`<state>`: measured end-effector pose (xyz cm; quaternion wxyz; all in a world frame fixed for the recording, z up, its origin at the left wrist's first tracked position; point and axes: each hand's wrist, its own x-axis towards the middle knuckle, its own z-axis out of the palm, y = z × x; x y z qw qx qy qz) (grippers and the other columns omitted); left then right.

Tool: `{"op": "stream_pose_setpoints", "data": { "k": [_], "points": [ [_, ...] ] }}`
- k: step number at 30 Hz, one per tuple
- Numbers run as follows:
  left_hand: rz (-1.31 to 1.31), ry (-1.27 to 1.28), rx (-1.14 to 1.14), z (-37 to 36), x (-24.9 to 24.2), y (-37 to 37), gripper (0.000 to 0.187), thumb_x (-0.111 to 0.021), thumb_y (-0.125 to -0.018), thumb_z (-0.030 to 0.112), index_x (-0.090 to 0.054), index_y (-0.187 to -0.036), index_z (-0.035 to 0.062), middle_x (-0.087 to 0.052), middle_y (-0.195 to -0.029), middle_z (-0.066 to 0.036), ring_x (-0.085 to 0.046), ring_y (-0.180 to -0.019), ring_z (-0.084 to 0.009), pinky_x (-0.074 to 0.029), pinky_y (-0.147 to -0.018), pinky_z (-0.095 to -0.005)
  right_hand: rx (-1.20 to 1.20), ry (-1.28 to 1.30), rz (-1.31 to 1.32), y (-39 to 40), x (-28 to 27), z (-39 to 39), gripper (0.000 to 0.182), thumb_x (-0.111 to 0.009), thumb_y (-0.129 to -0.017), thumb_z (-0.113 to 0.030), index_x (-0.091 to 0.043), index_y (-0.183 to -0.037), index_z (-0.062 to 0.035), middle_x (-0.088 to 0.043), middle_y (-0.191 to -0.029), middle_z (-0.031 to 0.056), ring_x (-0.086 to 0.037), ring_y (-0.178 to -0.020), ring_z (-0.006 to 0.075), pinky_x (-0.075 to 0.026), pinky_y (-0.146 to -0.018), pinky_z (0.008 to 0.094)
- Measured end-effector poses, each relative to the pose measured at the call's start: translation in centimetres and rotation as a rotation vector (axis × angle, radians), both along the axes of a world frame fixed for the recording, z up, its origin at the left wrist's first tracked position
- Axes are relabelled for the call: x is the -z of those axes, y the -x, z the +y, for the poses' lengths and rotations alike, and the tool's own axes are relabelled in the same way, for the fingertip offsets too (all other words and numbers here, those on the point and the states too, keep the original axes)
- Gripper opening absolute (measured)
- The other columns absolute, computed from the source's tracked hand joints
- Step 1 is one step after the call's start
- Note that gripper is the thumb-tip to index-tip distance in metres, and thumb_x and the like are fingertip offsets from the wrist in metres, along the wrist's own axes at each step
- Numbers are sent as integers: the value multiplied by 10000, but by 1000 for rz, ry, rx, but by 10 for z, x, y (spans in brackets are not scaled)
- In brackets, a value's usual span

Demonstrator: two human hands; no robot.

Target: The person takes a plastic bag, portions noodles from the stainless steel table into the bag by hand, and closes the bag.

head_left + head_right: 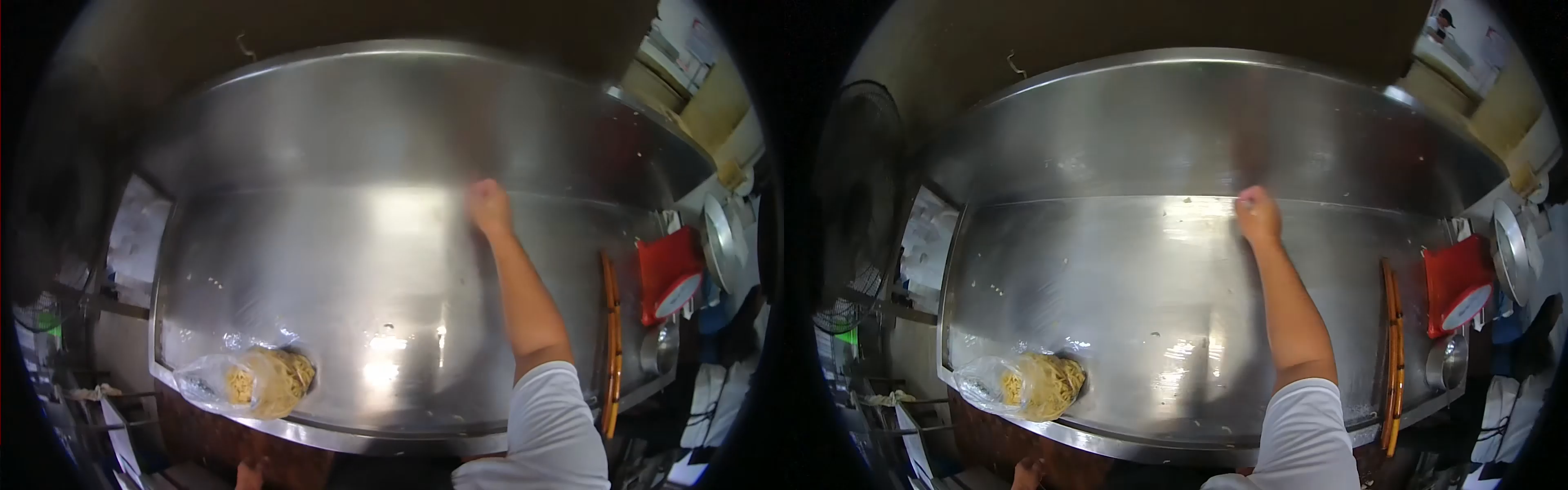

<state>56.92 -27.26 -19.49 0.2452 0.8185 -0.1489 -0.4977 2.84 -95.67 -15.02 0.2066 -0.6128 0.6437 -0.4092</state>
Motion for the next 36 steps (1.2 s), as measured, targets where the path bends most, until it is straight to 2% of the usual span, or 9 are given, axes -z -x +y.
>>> {"op": "stream_pose_setpoints", "data": {
  "k": [1, 5, 9, 13, 18, 20, 24, 30, 36],
  "points": [
    [-23, 14, -271, -24, -32, 23, 295, -582, -896, 363, -581, -886, 69, -609, -780, -54, -581, -665, -185, -481, -565, -332, 99, 61, 92, 8, 16, 1, 186, -667, -753, -207, -621, -868, -68, -632, -857, 121, -596, -852, 319, -468, -763, 395],
    [-81, 307, -665, -90, -116, 37, 611, -461, -870, 645, -574, -1075, 80, -642, -830, -68, -617, -669, -197, -479, -562, -308, 163, 158, 146, 0, 30, -2, 219, -667, -753, -225, -634, -886, -54, -639, -864, 135, -588, -859, 332, -466, -787, 413],
    [-213, 428, -558, -143, -164, 45, 591, -459, -888, 617, -580, -1081, 71, -640, -839, -57, -613, -693, -175, -477, -595, -298, 23, 55, 498, -92, 28, 12, 488, -655, -810, -338, -570, -1145, 7, -526, -1232, 214, -436, -1208, 353, -311, -1047, 449],
    [-44, 581, -513, -169, -147, 45, 571, -460, -897, 602, -577, -1080, 73, -633, -845, -46, -606, -690, -160, -472, -595, -286, -333, -91, 546, -191, 41, 47, 684, -384, -930, -483, -319, -1409, 1, -214, -1515, 168, -124, -1427, 276, -71, -1159, 417],
    [-80, 668, -545, -191, -172, 59, 553, -460, -904, 590, -569, -1087, 79, -622, -828, -28, -595, -685, -156, -474, -591, -277, -761, -93, 422, -215, 12, 118, 618, -481, -899, -472, -476, -1298, 1, -396, -1409, 194, -325, -1343, 314, -225, -1120, 423],
    [-68, 681, -524, -191, -178, 49, 556, -456, -910, 581, -557, -1125, 78, -621, -860, -26, -580, -685, -145, -478, -593, -258, -917, -361, 3, -189, -15, 139, 511, -606, -839, -448, -608, -1147, -40, -497, -1305, 203, -445, -1248, 329, -342, -1056, 406],
    [42, 798, -413, -205, -187, 51, 581, -471, -921, 536, -472, -1253, 59, -601, -1001, -71, -593, -805, -182, -503, -696, -303, -323, 31, 95, -84, 6, 97, 339, -699, -776, -270, -647, -1022, -43, -623, -1112, 160, -564, -1077, 327, -449, -921, 397],
    [-303, 756, -474, -244, -159, 47, 573, -588, -887, 315, -382, -1337, 26, -506, -1202, -134, -523, -1077, -257, -436, -897, -396, -444, -28, 475, -68, -18, 48, 316, -606, -801, -183, -627, -1077, -31, -559, -1233, 157, -511, -1150, 310, -415, -956, 418],
    [-51, 648, -375, -224, -144, 18, 447, -629, -836, 196, -484, -1227, 34, -580, -1046, -80, -575, -935, -196, -466, -811, -339, -358, 116, 596, -119, 14, -5, 254, -589, -812, -190, -630, -978, -1, -573, -1100, 133, -510, -1076, 290, -423, -907, 402]
  ]
}}
